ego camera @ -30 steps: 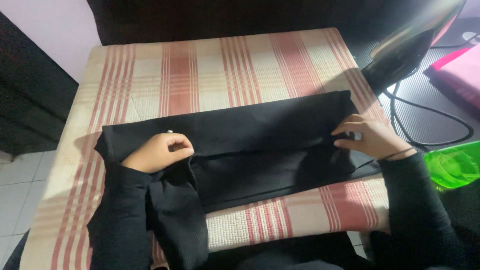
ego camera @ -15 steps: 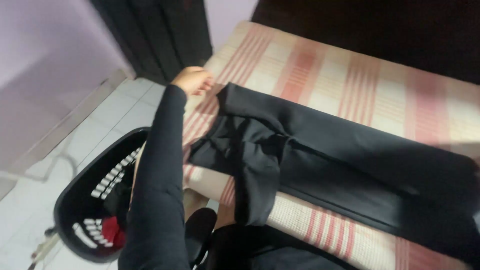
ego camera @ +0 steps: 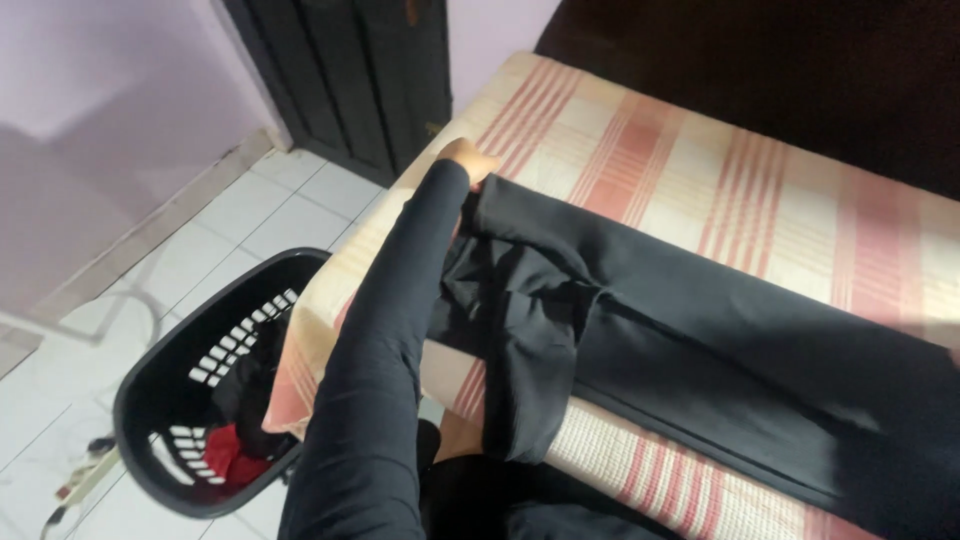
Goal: The person irons a black shirt on an ironing board and then folds it into a neat square before placing it on a stack.
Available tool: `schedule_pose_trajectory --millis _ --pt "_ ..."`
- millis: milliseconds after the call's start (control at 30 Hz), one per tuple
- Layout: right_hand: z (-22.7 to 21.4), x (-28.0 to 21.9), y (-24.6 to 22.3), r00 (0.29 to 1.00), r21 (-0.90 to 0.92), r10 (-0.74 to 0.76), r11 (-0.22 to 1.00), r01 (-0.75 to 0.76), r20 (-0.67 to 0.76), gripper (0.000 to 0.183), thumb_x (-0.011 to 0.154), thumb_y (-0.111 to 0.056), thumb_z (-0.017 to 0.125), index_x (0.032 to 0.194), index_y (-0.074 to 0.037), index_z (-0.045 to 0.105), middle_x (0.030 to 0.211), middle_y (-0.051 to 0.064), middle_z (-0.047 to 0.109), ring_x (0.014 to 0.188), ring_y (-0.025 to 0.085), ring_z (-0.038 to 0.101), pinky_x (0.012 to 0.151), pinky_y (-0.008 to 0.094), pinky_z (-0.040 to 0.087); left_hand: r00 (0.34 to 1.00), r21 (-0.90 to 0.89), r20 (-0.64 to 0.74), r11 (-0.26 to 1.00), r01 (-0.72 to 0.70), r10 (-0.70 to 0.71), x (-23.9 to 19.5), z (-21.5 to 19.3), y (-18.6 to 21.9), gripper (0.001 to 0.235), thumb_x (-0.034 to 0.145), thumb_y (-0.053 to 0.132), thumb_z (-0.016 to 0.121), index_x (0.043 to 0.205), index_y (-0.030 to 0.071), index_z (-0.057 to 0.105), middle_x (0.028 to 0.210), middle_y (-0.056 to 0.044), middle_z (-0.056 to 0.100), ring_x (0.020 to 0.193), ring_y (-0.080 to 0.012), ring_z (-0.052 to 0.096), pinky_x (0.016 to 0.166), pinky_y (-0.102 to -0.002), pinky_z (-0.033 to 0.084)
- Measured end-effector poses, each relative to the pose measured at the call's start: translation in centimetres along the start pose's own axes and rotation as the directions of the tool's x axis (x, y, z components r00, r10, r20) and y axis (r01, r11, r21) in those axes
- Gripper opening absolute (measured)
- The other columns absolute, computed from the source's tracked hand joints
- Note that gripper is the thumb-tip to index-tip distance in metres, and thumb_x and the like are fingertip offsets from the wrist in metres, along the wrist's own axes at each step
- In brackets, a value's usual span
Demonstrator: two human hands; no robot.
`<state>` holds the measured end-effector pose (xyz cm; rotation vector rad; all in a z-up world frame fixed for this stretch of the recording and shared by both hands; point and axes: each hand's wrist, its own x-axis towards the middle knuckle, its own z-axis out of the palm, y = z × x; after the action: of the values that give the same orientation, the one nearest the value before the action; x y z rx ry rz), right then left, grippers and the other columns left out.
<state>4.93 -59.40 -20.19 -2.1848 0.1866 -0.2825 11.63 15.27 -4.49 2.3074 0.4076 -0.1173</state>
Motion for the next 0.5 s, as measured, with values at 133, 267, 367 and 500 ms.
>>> schedule_pose_trajectory --millis 133,267,367,500 --pt "-0.4 0.3 -1.8 0.998 0.032 0.018 0.999 -0.016 -0.055 0.039 0.101 -0.014 0.053 0.138 -0.009 0.041 0.104 0.023 0.052 0.080 0.032 0.051 0.064 0.042 0.040 0.998 0.108 -0.062 0.994 -0.006 0.012 0.9 1.0 -0.2 0.017 0.068 0.029 0.063 0.073 0.013 0.061 0.079 -0.005 0.066 0.076 -0.0214 0.063 0.072 -0.029 0.046" --pt "-0.8 1.4 -1.1 0.993 -0.145 0.079 0.985 -0.090 -0.086 0.036 0.099 -0.010 0.053 0.134 -0.005 0.048 0.107 0.030 0.053 0.080 0.042 0.054 0.066 0.045 0.043 0.988 0.160 -0.142 0.986 -0.045 0.068 2.2 1.3 -2.2 0.015 0.072 0.023 0.053 0.078 0.018 0.066 0.098 -0.007 0.063 0.094 -0.0280 0.058 0.084 -0.032 0.044" --pt "-0.9 3.3 4.6 0.996 0.061 0.085 0.995 -0.083 -0.033 0.037 0.101 -0.015 0.053 0.137 -0.017 0.046 0.091 0.019 0.054 0.069 0.024 0.052 0.058 0.034 0.041 0.960 0.222 -0.247 0.972 -0.077 0.132 1.4 1.1 -2.8 0.021 0.077 0.021 0.047 0.079 0.011 0.065 0.088 -0.012 0.065 0.083 -0.0328 0.060 0.073 -0.039 0.046" --pt "-1.1 -0.9 -2.4 0.982 -0.192 -0.047 0.981 0.011 -0.185 0.033 0.092 -0.003 0.061 0.124 0.000 0.051 0.119 0.023 0.049 0.097 0.037 0.050 0.076 0.043 0.042 0.936 0.202 -0.303 0.972 -0.120 0.178 -5.2 -0.4 -1.2 0.011 0.080 0.028 0.051 0.075 0.019 0.057 0.086 -0.006 0.064 0.087 -0.0274 0.058 0.076 -0.038 0.043"
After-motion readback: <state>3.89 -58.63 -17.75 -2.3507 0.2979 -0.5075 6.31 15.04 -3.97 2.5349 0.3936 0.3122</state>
